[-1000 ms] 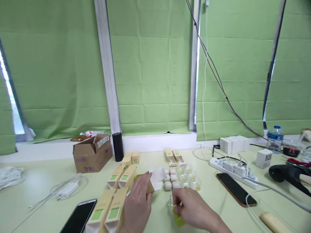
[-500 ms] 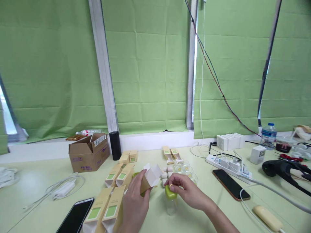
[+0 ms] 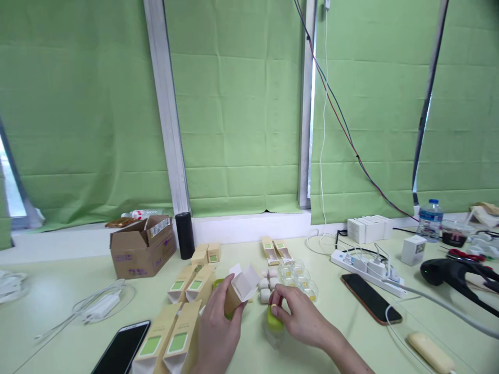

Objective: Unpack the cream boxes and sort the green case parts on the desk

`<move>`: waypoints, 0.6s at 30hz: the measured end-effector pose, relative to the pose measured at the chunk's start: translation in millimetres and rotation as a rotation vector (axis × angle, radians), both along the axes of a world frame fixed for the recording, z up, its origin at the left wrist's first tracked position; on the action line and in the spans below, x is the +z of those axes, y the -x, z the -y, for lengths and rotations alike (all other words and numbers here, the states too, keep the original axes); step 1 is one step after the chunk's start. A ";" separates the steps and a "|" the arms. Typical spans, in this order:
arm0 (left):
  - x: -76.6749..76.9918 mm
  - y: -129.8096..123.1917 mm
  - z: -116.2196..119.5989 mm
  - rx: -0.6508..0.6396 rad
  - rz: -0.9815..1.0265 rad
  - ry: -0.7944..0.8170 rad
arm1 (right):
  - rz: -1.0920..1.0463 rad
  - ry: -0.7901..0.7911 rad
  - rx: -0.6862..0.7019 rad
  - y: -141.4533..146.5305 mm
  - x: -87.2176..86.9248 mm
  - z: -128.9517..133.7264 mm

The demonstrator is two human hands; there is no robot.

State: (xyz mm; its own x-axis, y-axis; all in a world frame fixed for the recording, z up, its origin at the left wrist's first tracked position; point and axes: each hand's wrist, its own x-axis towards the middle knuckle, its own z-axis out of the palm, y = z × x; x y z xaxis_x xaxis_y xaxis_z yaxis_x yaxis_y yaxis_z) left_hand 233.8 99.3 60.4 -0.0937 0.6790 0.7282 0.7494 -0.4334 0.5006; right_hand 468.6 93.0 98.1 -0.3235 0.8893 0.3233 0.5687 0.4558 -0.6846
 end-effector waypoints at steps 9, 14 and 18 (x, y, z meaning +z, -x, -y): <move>8.3 -3.3 4.9 -0.046 0.145 0.103 | 0.129 -0.069 -0.066 4.0 -4.2 1.0; 11.9 -5.5 7.5 -0.089 0.280 0.211 | 0.157 -0.082 -0.066 5.9 -5.3 3.3; 11.8 -7.3 5.2 -0.203 0.474 0.313 | 0.168 -0.079 -0.074 7.0 -8.4 3.1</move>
State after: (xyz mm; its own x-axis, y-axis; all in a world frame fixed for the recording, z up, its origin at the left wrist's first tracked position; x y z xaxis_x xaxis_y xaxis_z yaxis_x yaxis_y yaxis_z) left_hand 241.1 94.2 72.2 -0.2055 0.8927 0.4010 0.3310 -0.3222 0.8869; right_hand 461.5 89.9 89.7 -0.3132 0.8866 0.3403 0.7061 0.4570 -0.5409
